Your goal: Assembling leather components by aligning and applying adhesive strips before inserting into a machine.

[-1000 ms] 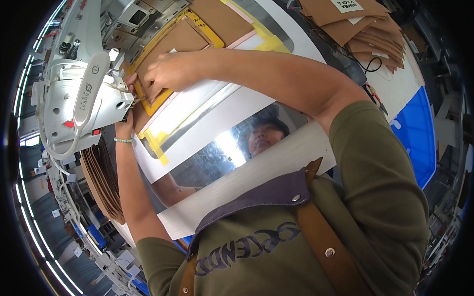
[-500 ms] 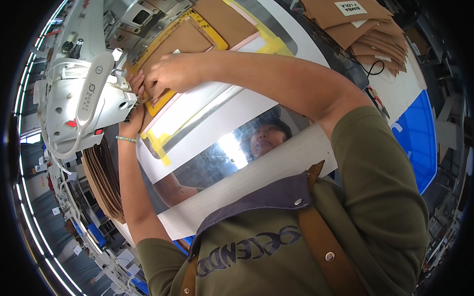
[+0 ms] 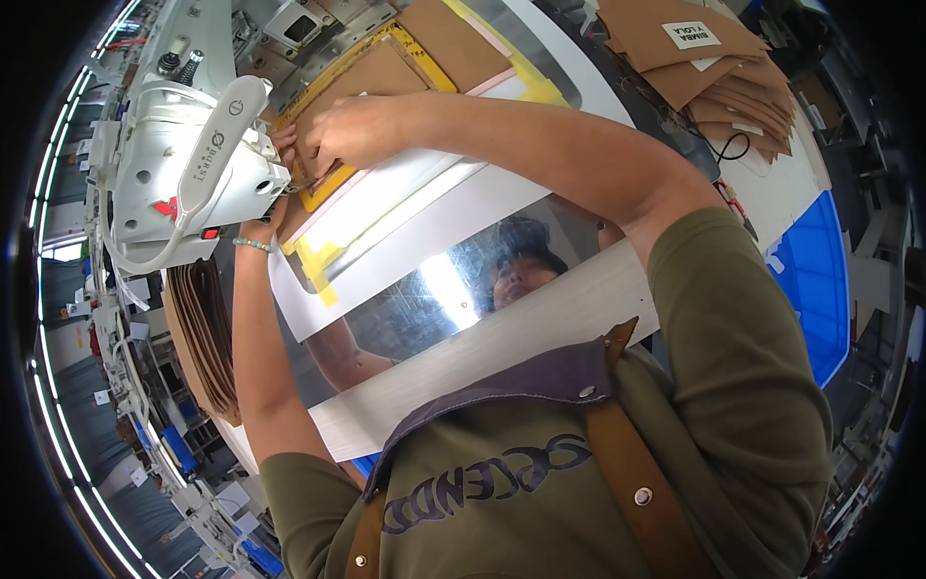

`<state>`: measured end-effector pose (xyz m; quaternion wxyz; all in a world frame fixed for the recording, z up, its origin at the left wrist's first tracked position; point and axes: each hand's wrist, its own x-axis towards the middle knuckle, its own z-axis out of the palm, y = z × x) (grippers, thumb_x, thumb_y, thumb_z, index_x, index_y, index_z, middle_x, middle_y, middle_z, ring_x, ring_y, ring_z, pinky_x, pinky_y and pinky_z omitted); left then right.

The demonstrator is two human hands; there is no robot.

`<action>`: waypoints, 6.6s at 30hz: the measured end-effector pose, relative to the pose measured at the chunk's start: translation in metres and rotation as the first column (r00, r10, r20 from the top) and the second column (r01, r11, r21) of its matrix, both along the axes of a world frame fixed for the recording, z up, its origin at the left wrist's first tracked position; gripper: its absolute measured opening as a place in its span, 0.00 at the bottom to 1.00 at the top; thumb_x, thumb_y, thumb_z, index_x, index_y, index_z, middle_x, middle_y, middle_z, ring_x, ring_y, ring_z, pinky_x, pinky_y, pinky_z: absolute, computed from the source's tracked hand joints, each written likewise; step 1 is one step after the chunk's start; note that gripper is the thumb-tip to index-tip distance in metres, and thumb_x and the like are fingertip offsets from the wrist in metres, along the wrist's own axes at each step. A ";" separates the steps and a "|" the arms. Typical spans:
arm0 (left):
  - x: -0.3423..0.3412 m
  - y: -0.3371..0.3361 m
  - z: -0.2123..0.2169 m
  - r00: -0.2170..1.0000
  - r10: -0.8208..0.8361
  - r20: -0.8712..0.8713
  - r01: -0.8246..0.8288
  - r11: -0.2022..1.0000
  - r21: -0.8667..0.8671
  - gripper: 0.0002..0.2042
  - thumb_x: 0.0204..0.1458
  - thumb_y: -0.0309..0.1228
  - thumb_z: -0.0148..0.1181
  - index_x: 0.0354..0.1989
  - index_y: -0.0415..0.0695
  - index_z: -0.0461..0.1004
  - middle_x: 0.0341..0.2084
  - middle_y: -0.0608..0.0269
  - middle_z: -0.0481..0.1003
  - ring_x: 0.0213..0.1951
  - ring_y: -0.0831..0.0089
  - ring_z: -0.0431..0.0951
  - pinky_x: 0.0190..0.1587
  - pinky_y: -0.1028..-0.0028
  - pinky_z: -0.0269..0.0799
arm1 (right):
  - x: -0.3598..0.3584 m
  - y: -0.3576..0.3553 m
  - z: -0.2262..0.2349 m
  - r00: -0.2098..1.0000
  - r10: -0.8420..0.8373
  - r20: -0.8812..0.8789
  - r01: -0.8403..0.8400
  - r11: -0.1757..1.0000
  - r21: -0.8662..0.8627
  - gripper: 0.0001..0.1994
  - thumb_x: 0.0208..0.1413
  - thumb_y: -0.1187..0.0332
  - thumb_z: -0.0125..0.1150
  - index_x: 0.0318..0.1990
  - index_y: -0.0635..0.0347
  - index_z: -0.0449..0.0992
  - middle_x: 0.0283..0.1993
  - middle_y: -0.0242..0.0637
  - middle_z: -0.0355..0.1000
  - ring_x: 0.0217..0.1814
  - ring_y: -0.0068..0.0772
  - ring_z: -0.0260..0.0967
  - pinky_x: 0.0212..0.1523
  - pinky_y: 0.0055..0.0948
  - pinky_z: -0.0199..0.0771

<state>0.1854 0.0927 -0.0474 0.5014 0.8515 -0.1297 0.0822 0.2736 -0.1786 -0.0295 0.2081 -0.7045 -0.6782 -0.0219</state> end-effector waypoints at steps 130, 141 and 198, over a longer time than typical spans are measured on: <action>-0.098 -0.171 0.021 0.986 0.098 0.137 -0.168 0.633 0.755 0.26 0.66 0.41 0.64 0.67 0.38 0.74 0.70 0.48 0.71 0.71 0.50 0.69 0.73 0.56 0.66 | -0.023 -0.113 -0.003 0.908 -0.182 0.376 0.164 0.983 0.080 0.08 0.51 0.69 0.67 0.39 0.58 0.82 0.47 0.34 0.81 0.49 0.36 0.77 0.39 0.35 0.79; -0.100 -0.161 0.015 0.976 0.083 0.201 -0.209 0.622 0.755 0.21 0.68 0.37 0.60 0.63 0.35 0.76 0.67 0.45 0.73 0.67 0.50 0.72 0.68 0.56 0.70 | -0.038 -0.088 -0.001 0.923 -0.164 0.349 0.186 0.982 -0.031 0.18 0.52 0.70 0.67 0.51 0.63 0.84 0.56 0.38 0.82 0.54 0.38 0.76 0.50 0.33 0.82; -0.131 -0.065 0.015 0.993 -0.110 0.054 0.054 0.790 0.610 0.21 0.69 0.30 0.54 0.70 0.51 0.77 0.77 0.61 0.67 0.79 0.50 0.59 0.79 0.51 0.53 | -0.091 -0.058 0.002 0.932 -0.051 0.358 0.014 0.994 0.105 0.19 0.59 0.70 0.64 0.58 0.59 0.80 0.58 0.39 0.81 0.61 0.34 0.76 0.54 0.34 0.72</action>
